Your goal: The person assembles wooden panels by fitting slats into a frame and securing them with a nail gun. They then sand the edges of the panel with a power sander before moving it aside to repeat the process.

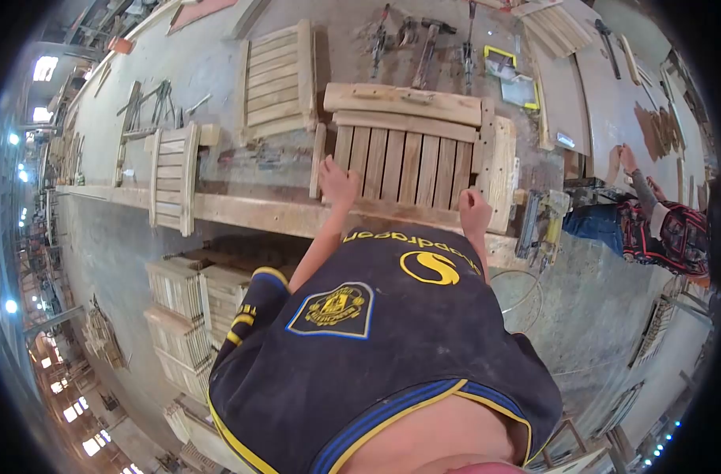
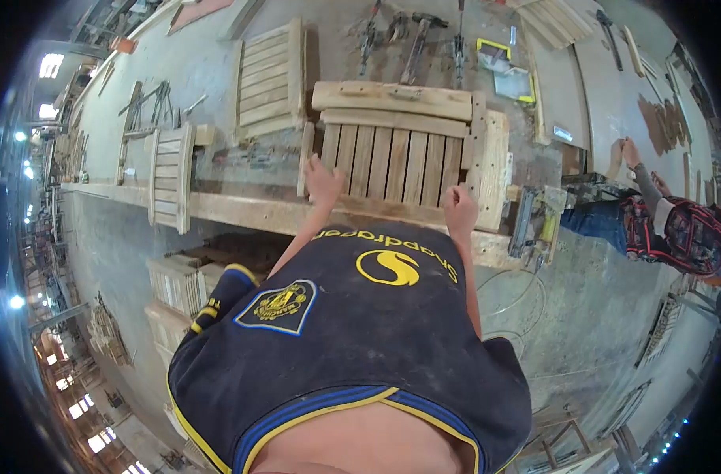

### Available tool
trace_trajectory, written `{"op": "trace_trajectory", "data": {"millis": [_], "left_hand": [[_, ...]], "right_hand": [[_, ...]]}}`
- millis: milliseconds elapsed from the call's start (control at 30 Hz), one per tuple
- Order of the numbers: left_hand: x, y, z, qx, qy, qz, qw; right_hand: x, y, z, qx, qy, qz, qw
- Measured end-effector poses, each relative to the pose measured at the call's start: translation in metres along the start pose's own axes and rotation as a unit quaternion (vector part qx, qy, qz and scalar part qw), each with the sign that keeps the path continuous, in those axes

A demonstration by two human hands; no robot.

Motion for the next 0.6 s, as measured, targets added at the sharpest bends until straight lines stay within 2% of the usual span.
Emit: {"op": "trace_trajectory", "data": {"millis": [67, 100, 167, 200, 267, 333, 400, 433, 500, 533, 567, 600], "left_hand": [[-0.031, -0.005, -0.011, 0.065, -0.028, 0.038, 0.997], [-0.032, 0.001, -0.011, 0.067, -0.031, 0.04, 0.996], [-0.031, 0.004, -0.01, 0.138, -0.121, 0.017, 0.983], [-0.024, 0.006, -0.002, 0.134, -0.121, 0.019, 0.983], [-0.015, 0.002, 0.014, 0.258, -0.194, 0.0, 0.946], [-0.017, -0.027, 0.044, 0.186, -0.241, -0.004, 0.953], [0.045, -0.016, 0.062, 0.115, -0.326, -0.179, 0.921], [0.092, 0.021, 0.062, 0.173, -0.41, -0.253, 0.859], [0.111, 0.057, 0.053, 0.152, -0.493, -0.35, 0.782], [0.101, 0.067, 0.045, 0.079, -0.487, -0.376, 0.784], [0.095, 0.075, 0.043, 0.052, -0.513, -0.426, 0.744], [0.126, 0.098, 0.04, 0.078, -0.47, -0.415, 0.776]], "right_hand": [[0.008, -0.019, -0.014, -0.007, 0.01, 0.008, 1.0], [0.008, -0.024, -0.017, -0.009, 0.024, 0.017, 1.0], [0.005, -0.018, -0.023, -0.013, 0.013, 0.033, 0.999], [0.004, -0.019, -0.025, -0.01, 0.015, 0.043, 0.999], [0.004, -0.021, -0.029, -0.005, 0.031, 0.053, 0.998], [0.005, -0.021, -0.036, -0.023, 0.055, 0.056, 0.997], [0.015, -0.016, -0.036, -0.031, 0.083, 0.044, 0.995], [0.015, -0.014, -0.037, -0.055, 0.084, 0.034, 0.994], [0.014, 0.011, -0.033, -0.066, 0.07, 0.016, 0.995], [0.008, 0.034, -0.026, -0.044, 0.087, -0.023, 0.995], [-0.004, 0.038, -0.01, -0.01, 0.093, -0.051, 0.994], [-0.009, 0.022, 0.001, -0.058, 0.043, -0.046, 0.996]]}}
Point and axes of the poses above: each hand's wrist, its own z-axis towards the middle knuckle, its own x-axis out of the back of the hand, y = z × x, the point moved 3 cm from there along z, towards the middle knuckle, and after that the axes turned 4 degrees about -y, right-handed, at the moved point
